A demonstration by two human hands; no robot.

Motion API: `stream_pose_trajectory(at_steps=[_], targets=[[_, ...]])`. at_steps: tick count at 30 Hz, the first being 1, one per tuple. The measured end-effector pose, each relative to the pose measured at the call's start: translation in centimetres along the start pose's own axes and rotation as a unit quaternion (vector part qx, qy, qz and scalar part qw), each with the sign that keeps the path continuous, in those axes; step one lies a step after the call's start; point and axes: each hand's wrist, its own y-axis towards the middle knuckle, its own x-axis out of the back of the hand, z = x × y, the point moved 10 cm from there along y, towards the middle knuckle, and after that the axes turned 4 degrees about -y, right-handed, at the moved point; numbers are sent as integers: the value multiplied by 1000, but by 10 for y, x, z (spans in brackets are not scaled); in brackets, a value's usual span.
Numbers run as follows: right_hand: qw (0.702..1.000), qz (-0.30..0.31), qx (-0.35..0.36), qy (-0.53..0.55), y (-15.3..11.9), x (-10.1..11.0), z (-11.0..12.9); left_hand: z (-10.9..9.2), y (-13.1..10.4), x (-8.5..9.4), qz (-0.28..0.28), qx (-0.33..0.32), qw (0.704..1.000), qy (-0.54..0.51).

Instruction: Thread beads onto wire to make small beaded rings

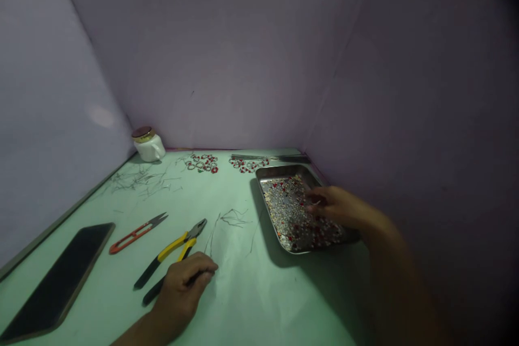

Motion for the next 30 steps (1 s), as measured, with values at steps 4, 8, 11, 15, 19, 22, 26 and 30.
stream_pose_trajectory(at_steps=[4,8,11,15,19,22,26,30], targets=[[999,32,-11,39,10,-13,-24,2,1,0,2,13,1000,3],[995,77,-26,54,13,-31,-34,6,-1,5,-28,12,999,35],[993,95,-15,62,13,-37,-31,8,-4,12,-65,6,995,77],[995,68,-36,59,14,-32,-39,7,-6,13,-75,-10,992,104],[995,73,-68,12,12,-30,-48,8,-4,7,-50,-14,993,104],[997,30,-62,-18,8,-18,-29,13,-3,5,-44,3,991,123],[998,-14,-19,-59,0,-13,30,21,-2,-2,-18,40,986,158],[997,9,43,-66,-11,-35,89,28,-2,3,-36,71,981,176]])
